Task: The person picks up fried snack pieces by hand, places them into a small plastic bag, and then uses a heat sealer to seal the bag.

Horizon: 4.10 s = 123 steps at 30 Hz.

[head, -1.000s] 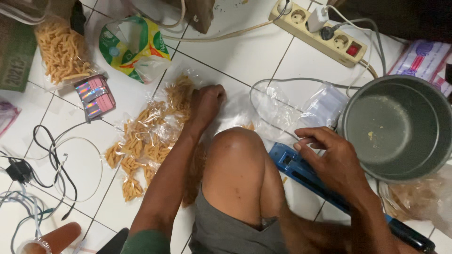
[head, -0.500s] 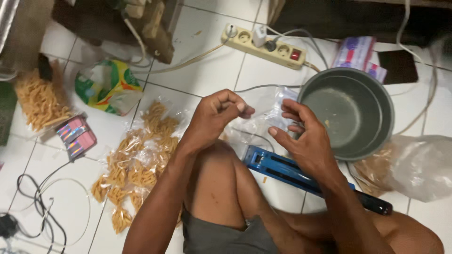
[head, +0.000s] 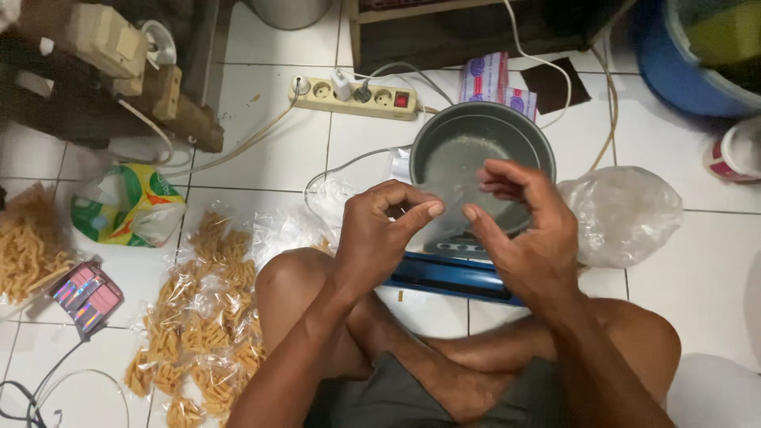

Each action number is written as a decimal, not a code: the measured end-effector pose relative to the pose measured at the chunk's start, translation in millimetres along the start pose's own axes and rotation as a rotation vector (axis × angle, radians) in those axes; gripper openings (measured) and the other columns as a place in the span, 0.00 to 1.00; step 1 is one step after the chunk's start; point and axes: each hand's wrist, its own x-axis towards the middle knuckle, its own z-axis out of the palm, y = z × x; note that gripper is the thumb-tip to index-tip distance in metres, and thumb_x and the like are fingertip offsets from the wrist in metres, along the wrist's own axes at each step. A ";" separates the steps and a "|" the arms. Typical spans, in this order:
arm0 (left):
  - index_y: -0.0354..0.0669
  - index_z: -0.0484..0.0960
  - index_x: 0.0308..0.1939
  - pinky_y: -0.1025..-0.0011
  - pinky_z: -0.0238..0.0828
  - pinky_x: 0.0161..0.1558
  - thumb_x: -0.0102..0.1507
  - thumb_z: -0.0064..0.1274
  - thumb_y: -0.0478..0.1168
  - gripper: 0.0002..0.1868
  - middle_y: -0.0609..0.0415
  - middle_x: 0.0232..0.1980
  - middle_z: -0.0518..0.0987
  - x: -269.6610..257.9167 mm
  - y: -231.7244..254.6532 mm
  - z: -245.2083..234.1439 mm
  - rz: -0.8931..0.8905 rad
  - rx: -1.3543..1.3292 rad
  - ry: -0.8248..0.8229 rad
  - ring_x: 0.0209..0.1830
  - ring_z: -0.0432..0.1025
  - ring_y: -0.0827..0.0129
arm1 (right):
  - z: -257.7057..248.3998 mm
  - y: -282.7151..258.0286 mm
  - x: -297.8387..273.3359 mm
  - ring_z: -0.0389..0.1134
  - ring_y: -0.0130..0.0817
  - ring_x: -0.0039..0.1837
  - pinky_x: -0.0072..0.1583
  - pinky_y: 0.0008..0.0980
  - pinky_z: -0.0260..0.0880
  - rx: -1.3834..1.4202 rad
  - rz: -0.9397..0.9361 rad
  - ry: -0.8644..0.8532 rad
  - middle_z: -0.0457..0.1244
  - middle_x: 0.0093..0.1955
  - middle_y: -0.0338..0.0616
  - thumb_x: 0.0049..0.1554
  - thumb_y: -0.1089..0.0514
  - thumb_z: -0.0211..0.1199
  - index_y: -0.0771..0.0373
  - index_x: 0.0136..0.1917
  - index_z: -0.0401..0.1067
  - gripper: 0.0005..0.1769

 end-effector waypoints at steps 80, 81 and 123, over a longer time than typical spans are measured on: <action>0.42 0.73 0.43 0.51 0.72 0.42 0.57 0.61 0.32 0.14 0.49 0.50 0.71 24.1 -52.7 188.8 0.134 0.420 -0.361 0.47 0.73 0.45 | -68.0 371.1 -128.2 0.68 0.53 0.50 0.54 0.52 0.66 -0.672 0.428 -0.325 0.67 0.42 0.46 0.54 0.59 0.54 0.54 0.44 0.75 0.09; 0.42 0.74 0.42 0.44 0.72 0.43 0.56 0.61 0.33 0.13 0.47 0.53 0.70 23.5 -49.3 191.4 0.155 0.416 -0.389 0.50 0.72 0.39 | -63.9 375.7 -132.5 0.68 0.52 0.50 0.54 0.52 0.66 -0.684 0.409 -0.318 0.67 0.42 0.46 0.54 0.59 0.53 0.54 0.44 0.75 0.09; 0.39 0.78 0.36 0.62 0.77 0.35 0.57 0.60 0.31 0.07 0.46 0.31 0.80 31.8 -74.1 183.9 -0.025 0.305 -0.231 0.35 0.79 0.52 | 3.5 392.1 -165.1 0.66 0.40 0.33 0.41 0.43 0.59 -1.022 0.217 -0.531 0.65 0.26 0.44 0.46 0.56 0.55 0.53 0.26 0.76 0.12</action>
